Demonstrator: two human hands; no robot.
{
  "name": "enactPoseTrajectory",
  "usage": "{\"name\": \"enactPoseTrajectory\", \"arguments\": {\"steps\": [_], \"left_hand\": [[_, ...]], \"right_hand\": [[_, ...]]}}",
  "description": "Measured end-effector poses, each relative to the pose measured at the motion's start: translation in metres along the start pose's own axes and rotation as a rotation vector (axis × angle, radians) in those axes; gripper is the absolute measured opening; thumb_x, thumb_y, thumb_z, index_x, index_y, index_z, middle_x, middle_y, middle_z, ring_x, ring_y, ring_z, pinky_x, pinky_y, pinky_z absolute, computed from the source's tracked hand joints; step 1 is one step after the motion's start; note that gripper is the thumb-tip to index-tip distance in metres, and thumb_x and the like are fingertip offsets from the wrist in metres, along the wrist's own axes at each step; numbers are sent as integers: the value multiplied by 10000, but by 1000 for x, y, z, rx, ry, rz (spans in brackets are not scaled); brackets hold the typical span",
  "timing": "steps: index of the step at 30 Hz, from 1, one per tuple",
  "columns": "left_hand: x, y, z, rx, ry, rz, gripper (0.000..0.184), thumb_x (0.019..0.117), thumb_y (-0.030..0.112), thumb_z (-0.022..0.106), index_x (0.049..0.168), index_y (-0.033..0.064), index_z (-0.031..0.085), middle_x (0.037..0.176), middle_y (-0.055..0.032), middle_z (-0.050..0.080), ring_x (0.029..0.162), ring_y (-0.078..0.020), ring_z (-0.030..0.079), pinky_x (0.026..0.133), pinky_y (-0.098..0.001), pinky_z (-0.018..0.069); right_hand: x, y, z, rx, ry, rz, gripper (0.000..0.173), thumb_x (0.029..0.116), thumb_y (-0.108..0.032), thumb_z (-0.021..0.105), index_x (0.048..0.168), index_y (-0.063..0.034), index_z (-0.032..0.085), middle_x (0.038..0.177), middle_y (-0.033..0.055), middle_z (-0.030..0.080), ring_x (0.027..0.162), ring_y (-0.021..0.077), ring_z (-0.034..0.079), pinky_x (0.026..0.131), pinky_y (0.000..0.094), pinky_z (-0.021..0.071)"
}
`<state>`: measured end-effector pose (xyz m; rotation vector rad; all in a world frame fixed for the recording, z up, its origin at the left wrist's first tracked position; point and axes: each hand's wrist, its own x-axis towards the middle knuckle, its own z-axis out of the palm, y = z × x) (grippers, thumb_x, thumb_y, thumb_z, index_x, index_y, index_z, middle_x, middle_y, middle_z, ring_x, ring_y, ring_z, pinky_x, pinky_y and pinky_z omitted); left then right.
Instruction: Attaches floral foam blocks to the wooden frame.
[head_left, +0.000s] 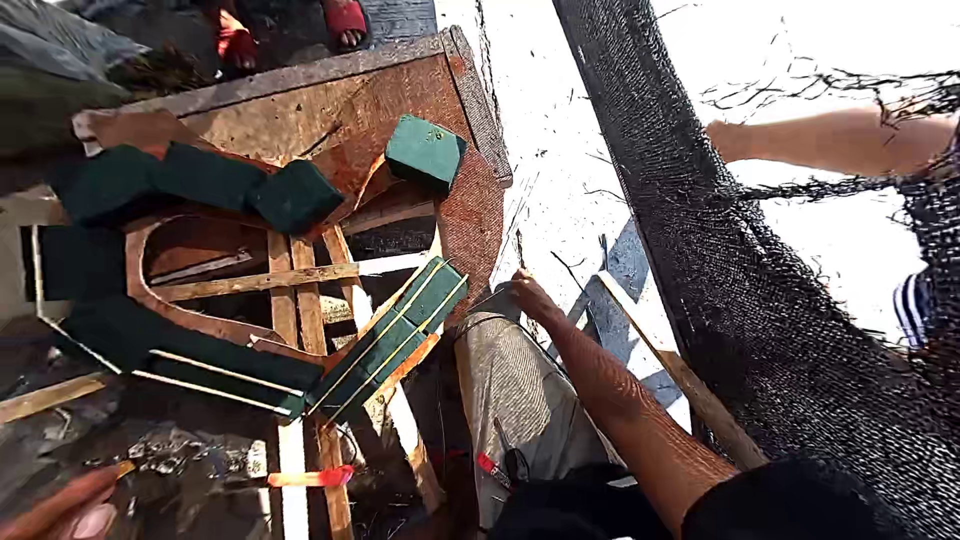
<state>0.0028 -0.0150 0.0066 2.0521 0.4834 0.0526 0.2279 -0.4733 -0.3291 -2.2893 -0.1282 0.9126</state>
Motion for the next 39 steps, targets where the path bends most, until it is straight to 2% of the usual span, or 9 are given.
{"name": "enactPoseTrajectory", "arguments": {"steps": [4,8,13,18,23,28,32,36,39], "left_hand": [[-4,22,28,34,11,45,281,1035,75,530,1243,-111,566,1179,-41,666,1059,-49,633,957,-287,539],[7,34,50,126,-21,59,368,1013,198,572,1264,-70,598,1247,-96,655,1134,-72,625,973,-269,535],[23,39,85,195,-4,186,394,985,327,598,1220,23,682,1214,-99,675,1074,-94,658,903,-255,571],[33,60,102,323,-42,193,388,1000,399,550,1231,126,702,1192,-42,696,1011,-97,672,872,-311,576],[44,100,171,497,-124,429,357,1033,316,516,1221,87,716,1186,-103,703,1157,-259,651,1003,-471,528],[41,105,214,700,-249,465,382,1061,402,471,1181,145,727,1128,-72,710,1131,-265,645,1041,-449,471],[48,64,186,541,-85,361,248,1035,222,516,980,95,722,947,-83,712,918,-250,709,802,-433,584],[52,34,157,493,-86,206,319,1063,297,509,1258,158,720,1153,-82,747,1054,-256,726,894,-498,587],[62,12,141,476,-67,140,298,1070,237,489,1254,199,720,1109,-85,745,1003,-269,728,857,-512,587]], "right_hand": [[7,32,30,-7,0,-45,338,1074,-131,429,1273,24,654,1385,260,586,1352,399,502,1178,545,336],[7,29,24,-277,-42,-197,393,1071,-190,468,1439,-185,604,1424,201,576,1357,387,507,1159,593,333],[6,17,15,-379,-119,-283,310,1047,-76,454,1263,-10,667,1386,216,584,1362,411,488,1155,601,344],[-51,-32,-120,-326,-321,113,231,1025,-109,552,1200,14,638,1110,225,679,1002,363,665,911,576,512],[-141,-119,-202,-227,-202,-92,166,1025,-140,609,1072,-66,749,944,80,733,832,192,686,835,453,563],[-155,-199,-161,-301,-18,-687,244,1006,-288,559,1063,-170,765,922,-15,712,783,106,651,716,350,558],[-124,-239,-97,-267,185,-956,229,1003,-335,592,1027,-193,769,929,-15,730,841,136,681,762,400,554],[-88,-267,-49,-336,193,-1044,251,990,-391,594,1007,-230,786,925,-17,746,859,171,704,768,441,568],[-61,-294,-26,-322,138,-1073,241,946,-379,625,945,-198,783,894,2,744,840,193,708,779,481,564]]}}
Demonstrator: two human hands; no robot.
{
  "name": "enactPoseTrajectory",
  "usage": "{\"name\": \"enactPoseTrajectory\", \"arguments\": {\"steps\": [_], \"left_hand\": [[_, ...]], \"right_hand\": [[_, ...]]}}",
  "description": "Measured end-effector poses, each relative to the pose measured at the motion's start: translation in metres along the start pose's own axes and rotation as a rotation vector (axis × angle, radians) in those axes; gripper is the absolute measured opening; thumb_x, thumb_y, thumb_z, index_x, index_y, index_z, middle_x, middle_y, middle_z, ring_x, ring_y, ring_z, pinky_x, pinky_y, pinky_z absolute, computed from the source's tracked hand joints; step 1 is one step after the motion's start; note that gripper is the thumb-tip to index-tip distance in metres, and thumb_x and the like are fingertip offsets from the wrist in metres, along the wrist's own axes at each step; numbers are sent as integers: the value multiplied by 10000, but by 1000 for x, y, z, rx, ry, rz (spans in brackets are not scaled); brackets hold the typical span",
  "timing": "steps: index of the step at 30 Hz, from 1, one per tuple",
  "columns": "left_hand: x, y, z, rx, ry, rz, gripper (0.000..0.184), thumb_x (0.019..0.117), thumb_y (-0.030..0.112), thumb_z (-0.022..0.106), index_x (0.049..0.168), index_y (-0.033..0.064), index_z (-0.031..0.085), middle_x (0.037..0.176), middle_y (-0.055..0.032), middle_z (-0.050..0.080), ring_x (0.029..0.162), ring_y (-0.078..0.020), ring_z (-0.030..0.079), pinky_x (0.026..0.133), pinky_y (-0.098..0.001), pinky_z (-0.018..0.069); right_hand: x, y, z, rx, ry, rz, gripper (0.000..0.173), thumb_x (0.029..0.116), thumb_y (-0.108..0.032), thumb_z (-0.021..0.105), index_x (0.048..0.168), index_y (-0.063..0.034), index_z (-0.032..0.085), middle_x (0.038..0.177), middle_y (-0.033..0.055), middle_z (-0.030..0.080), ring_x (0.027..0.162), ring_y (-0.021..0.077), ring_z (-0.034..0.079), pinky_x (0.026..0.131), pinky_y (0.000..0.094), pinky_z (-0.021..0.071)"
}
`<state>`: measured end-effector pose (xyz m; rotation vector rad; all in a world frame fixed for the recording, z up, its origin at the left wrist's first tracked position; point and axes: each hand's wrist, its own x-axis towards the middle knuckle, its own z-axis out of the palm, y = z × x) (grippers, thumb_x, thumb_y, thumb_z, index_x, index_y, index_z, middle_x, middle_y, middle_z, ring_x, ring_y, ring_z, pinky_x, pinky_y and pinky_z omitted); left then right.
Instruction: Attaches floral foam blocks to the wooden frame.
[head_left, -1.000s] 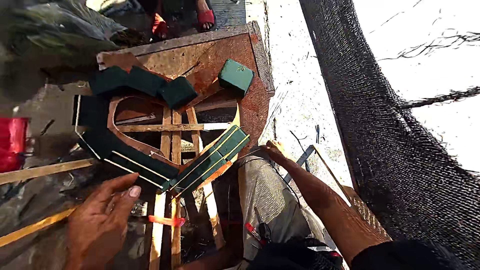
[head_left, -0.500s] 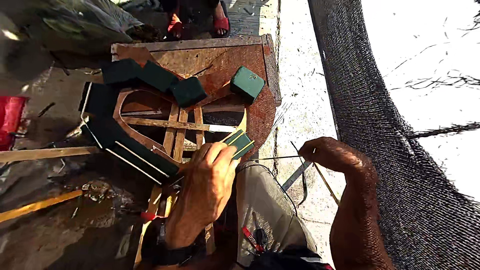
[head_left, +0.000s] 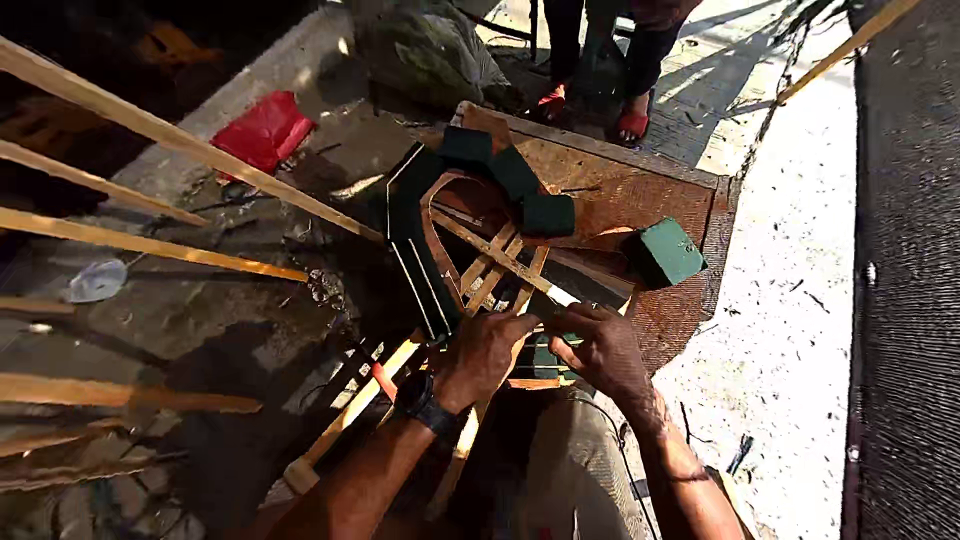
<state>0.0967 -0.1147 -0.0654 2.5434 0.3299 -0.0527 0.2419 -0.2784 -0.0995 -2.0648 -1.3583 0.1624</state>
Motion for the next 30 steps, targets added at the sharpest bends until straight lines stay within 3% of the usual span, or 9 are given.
{"name": "enactPoseTrajectory", "arguments": {"steps": [7,11,13,15,17,19,22,27,30], "left_hand": [[30,-30,-33,21,33,-547,355,1079,213,437,1346,233,670,1153,-146,716,1076,-347,687,883,-563,546],[44,-62,-39,-78,208,-667,335,1057,178,499,1349,124,654,1131,-192,718,1081,-380,683,906,-584,535],[46,-92,-51,-127,240,-660,324,1065,190,493,1343,101,633,1122,-205,709,1058,-400,681,881,-611,539],[48,-126,-66,-151,327,-685,252,1076,177,487,1261,56,609,1050,-240,689,982,-435,685,824,-636,544],[63,-168,-75,-141,483,-774,216,1055,129,484,1173,15,624,1019,-236,684,959,-412,685,840,-624,538],[83,-194,-82,-135,547,-847,221,1034,94,481,1170,-1,628,1080,-233,683,1017,-401,679,889,-618,525],[115,-206,-81,-137,538,-866,226,1021,71,481,1163,-19,631,1145,-239,673,1095,-401,660,948,-600,507],[151,-207,-81,-158,529,-942,238,1008,61,463,1190,-9,600,1172,-234,673,1148,-382,652,967,-569,512],[162,-205,-84,-161,524,-965,216,1010,50,455,1165,-1,597,1158,-224,673,1130,-366,657,945,-556,516]], "right_hand": [[109,-13,63,-90,-6,-45,194,906,-331,693,909,-162,789,867,37,741,817,248,711,757,529,547],[164,-27,94,-152,-57,-133,210,935,-317,692,901,-121,759,855,76,717,792,298,701,715,536,544],[188,-27,102,-167,-63,-235,187,930,-332,693,963,-161,760,939,56,724,890,289,686,801,557,502],[209,-25,100,-161,-17,-257,394,958,-456,670,1245,-187,704,1329,73,646,1260,330,571,1091,649,352],[233,-15,111,14,141,-98,575,957,-513,645,1419,-174,597,1533,54,506,1437,276,438,1199,586,270],[256,0,141,370,297,206,514,951,-442,683,1323,-93,617,1325,69,633,1241,191,593,1061,428,482],[282,16,179,711,75,661,721,907,-604,685,1333,-30,597,1207,185,669,1120,295,650,970,536,526],[323,17,214,909,-124,832,879,816,-758,670,1266,-3,640,1186,179,694,1105,292,670,940,538,557],[343,12,221,921,-121,875,945,802,-729,709,1359,19,558,1281,227,634,1184,330,628,981,554,536]]}}
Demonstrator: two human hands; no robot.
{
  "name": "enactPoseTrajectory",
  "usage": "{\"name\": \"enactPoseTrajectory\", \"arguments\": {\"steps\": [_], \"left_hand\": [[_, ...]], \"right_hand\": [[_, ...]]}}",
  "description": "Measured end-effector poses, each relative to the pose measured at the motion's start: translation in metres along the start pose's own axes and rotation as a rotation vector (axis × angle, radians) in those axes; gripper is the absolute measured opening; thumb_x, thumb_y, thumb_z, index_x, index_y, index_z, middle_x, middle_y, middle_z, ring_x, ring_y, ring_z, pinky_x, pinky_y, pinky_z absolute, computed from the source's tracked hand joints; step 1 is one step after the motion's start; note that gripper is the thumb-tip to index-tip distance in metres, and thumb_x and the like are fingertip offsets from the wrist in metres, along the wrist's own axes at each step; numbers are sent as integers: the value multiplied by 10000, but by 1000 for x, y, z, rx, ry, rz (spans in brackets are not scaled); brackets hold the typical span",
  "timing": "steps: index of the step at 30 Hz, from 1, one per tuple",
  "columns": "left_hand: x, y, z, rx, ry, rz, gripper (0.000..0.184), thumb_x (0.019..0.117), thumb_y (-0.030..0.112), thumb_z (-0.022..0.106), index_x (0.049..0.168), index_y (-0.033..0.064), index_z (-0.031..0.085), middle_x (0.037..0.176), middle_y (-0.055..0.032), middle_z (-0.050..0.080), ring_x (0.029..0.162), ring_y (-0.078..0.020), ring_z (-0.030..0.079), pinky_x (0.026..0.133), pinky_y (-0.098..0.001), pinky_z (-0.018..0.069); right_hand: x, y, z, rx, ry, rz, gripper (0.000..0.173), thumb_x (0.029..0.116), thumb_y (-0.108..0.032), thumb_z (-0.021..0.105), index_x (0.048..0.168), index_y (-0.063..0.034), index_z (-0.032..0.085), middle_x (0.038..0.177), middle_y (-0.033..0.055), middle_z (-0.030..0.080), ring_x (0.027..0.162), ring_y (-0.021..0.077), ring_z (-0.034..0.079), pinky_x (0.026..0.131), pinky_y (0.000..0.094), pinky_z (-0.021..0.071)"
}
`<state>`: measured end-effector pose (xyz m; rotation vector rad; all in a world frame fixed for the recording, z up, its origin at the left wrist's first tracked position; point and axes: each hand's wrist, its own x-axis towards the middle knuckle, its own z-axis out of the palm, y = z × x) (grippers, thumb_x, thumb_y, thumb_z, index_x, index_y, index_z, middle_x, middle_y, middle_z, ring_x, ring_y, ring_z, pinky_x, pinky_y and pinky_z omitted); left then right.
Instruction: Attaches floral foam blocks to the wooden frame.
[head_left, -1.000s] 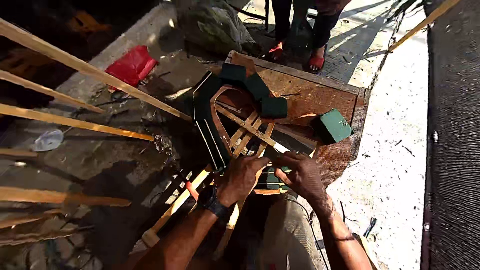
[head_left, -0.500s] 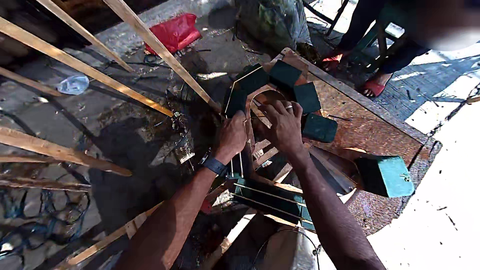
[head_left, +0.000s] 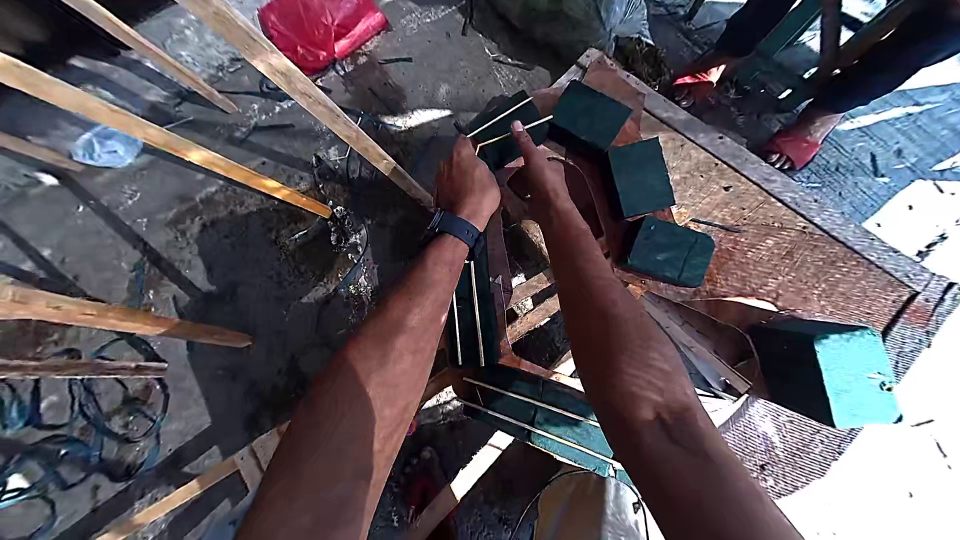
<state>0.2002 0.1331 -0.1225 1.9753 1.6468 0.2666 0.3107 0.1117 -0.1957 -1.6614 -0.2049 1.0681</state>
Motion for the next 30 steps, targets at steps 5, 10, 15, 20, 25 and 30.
{"name": "enactPoseTrajectory", "arguments": {"steps": [5,10,15,20,25,30], "left_hand": [[11,-19,-7,-30,-106,34,203,979,102,564,1123,-15,648,1061,-225,674,982,-364,674,859,-587,529],[18,-72,-19,-48,-87,43,393,883,369,790,1086,52,673,1050,-176,650,994,-343,617,857,-585,496],[18,-91,-8,-322,-142,-46,881,815,366,842,1506,91,369,1424,-251,505,1268,-379,542,1013,-593,473],[27,-94,-5,-515,-279,-89,922,848,250,829,1575,153,271,1405,-264,519,1187,-395,603,911,-603,546],[30,-90,-4,-425,-268,-28,925,839,254,845,1566,137,285,1493,-246,460,1272,-386,565,975,-606,524],[27,-97,0,-443,-284,30,873,898,320,798,1573,121,281,1497,-265,454,1303,-397,543,1012,-612,499]], "right_hand": [[14,4,10,80,44,2,816,839,-657,740,1296,1,589,1136,207,653,987,301,656,847,499,563],[12,7,12,157,34,-6,844,833,-643,754,1342,1,563,1220,211,657,1089,299,665,905,503,576],[12,6,9,126,29,-1,884,824,-669,745,1360,4,542,1227,216,648,1082,308,664,888,501,577],[18,9,10,16,71,-58,815,845,-672,716,1262,20,615,1166,210,661,1074,299,652,905,521,552],[22,8,13,-11,101,-69,783,863,-654,707,1249,22,624,1202,222,659,1140,318,641,957,541,537],[-3,-7,-11,-39,-82,6,962,866,-796,563,1417,-7,529,1341,231,619,1226,337,624,1000,549,533]]}}
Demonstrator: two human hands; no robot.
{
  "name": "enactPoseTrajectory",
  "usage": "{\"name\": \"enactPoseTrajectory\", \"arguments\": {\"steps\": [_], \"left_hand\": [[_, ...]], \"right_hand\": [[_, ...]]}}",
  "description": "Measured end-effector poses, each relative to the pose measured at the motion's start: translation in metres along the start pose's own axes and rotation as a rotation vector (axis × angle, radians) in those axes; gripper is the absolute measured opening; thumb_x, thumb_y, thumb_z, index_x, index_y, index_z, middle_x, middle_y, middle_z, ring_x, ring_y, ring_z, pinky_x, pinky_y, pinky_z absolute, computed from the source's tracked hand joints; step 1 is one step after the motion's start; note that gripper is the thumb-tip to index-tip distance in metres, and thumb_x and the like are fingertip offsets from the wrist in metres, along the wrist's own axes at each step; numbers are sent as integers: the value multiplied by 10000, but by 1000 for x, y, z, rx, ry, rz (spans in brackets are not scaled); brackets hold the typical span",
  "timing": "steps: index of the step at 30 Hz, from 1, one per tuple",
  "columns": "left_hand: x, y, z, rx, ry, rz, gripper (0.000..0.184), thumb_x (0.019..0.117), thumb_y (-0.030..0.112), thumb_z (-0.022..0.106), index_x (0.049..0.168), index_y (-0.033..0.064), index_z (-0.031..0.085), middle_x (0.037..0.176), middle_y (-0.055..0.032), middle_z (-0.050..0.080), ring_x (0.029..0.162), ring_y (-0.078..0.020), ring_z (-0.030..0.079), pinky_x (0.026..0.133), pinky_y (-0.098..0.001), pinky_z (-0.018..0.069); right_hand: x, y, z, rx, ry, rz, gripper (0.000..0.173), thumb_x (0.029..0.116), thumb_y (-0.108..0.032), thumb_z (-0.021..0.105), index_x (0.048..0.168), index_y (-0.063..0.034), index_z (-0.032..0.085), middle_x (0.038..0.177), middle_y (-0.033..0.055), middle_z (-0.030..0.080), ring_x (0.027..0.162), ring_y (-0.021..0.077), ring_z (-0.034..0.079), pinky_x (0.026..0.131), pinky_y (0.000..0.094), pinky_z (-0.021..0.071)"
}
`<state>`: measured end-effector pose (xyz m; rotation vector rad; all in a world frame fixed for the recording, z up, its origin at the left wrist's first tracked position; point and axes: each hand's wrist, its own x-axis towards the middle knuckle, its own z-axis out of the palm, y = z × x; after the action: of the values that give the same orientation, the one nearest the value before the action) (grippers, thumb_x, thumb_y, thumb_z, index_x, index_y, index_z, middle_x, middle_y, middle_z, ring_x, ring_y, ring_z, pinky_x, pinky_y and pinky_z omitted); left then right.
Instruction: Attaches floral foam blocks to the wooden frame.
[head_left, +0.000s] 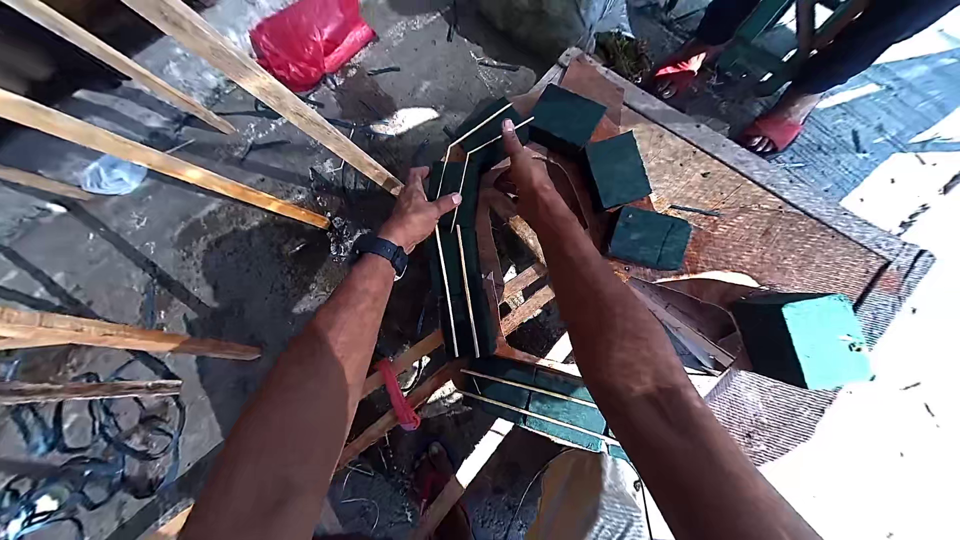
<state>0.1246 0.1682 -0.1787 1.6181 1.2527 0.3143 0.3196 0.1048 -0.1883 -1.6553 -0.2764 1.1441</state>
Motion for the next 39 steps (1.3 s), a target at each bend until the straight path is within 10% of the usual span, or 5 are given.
{"name": "enactPoseTrajectory", "arguments": {"steps": [7,11,16,26,39], "left_hand": [[-35,15,-61,242,44,98,651,990,394,654,1490,40,433,1388,-257,553,1264,-398,561,1023,-633,464],[-77,45,-77,363,58,99,426,1032,203,622,1385,-17,528,1385,-259,544,1247,-341,541,1083,-554,403],[-102,13,-118,397,-83,441,402,1012,280,633,1345,57,601,1240,-55,644,1073,-68,618,960,-272,510],[-216,79,-107,403,-300,423,436,992,147,628,1334,-101,521,1283,-112,606,1114,-65,589,988,-298,503],[-297,107,-21,603,-282,826,426,1023,402,531,1270,94,690,1248,-91,697,1174,-212,654,1000,-430,545]], "right_hand": [[-260,47,-240,0,480,-931,264,1105,-222,449,1218,-70,633,1057,9,727,889,141,712,809,342,619],[-304,198,-356,-109,1295,-390,325,1099,-243,439,1236,30,552,990,101,647,819,155,649,769,337,557],[-284,318,-317,-446,843,324,420,1006,-227,589,1335,33,611,1323,268,633,1266,407,595,1089,567,455],[-292,327,-305,-251,579,499,463,1099,-286,431,1338,86,568,1394,283,580,1345,389,540,1126,533,414],[-469,308,-320,-118,973,234,399,1099,-184,333,1231,60,619,978,200,652,815,268,605,757,498,499]]}}
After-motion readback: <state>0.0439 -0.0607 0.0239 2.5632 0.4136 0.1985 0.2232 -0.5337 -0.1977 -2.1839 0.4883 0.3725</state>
